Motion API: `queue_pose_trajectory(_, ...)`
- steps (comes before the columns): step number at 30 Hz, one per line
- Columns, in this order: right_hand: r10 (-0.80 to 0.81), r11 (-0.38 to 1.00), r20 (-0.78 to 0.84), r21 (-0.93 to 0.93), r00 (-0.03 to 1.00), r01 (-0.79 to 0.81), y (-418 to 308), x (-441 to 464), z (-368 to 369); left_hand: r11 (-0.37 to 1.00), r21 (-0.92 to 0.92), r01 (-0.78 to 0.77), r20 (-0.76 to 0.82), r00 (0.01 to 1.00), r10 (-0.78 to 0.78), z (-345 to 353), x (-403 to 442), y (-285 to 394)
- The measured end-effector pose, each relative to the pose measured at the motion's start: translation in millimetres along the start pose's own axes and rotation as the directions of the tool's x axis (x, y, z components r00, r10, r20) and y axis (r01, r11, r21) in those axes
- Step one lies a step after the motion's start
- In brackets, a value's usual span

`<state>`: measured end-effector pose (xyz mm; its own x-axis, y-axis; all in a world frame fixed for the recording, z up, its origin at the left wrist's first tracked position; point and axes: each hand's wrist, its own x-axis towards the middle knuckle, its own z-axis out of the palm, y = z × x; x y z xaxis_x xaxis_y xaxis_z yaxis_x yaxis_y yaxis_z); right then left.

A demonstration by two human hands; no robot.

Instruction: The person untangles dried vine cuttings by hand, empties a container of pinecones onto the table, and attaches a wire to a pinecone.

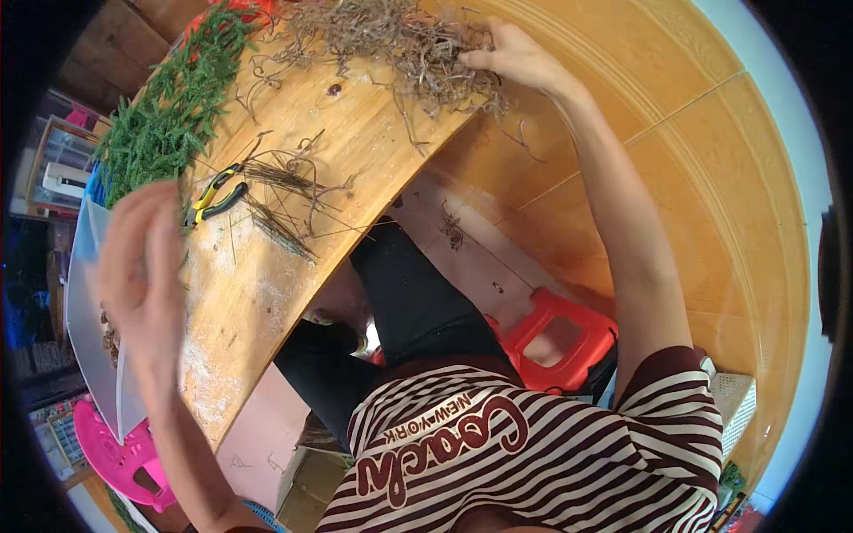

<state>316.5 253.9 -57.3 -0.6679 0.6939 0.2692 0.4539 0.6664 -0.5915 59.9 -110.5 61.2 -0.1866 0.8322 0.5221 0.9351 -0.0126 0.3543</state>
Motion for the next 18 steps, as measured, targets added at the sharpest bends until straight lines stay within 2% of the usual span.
queue_pose_trajectory(1,-0.003,1.0,0.003,0.003,1.0,0.003,0.7,1.7,0.1,0.998,-0.062,-0.029,0.035,0.999,0.031,19.8,7.5,8.3)
queue_pose_trajectory(4,0.09,0.926,0.095,0.36,0.991,-0.119,-2.4,4.9,-8.9,0.97,-0.212,-0.115,0.069,0.989,0.132,80.3,32.6,31.4)
queue_pose_trajectory(5,0.09,0.926,0.096,0.358,0.991,-0.119,-9.8,2.9,-12.3,0.95,-0.283,-0.133,0.072,0.985,0.159,100.9,42.2,40.9)
queue_pose_trajectory(7,0.22,0.88,0.017,0.428,0.975,-0.206,-38.5,-10.1,-15.7,0.921,-0.291,-0.259,0.102,0.949,0.299,139.7,63.7,41.4)
queue_pose_trajectory(9,0.293,0.849,-0.024,0.466,0.956,-0.249,-48.3,-12.6,-14.3,0.927,-0.278,-0.252,0.119,0.949,0.293,179.9,80.7,39.4)
queue_pose_trajectory(12,0.067,0.994,0.085,0.082,0.994,-0.074,-50.3,-10.1,-8.4,0.944,-0.232,-0.235,0.134,0.953,0.271,206.6,86.9,40.7)
queue_pose_trajectory(13,0.071,0.993,0.083,0.084,0.994,-0.078,-50.3,-9.6,-2.5,0.952,-0.203,-0.229,0.133,0.957,0.258,211.4,88.0,42.1)
queue_pose_trajectory(16,0.107,0.987,-0.067,-0.113,0.992,-0.114,-49.2,-12.1,20.7,0.954,-0.188,-0.235,0.096,0.962,0.256,224.3,90.7,44.1)
queue_pose_trajectory(18,0.107,0.991,-0.05,-0.075,0.993,-0.111,-50.9,-8.8,22.9,0.946,-0.203,-0.253,0.004,0.966,0.26,227.0,91.2,40.2)
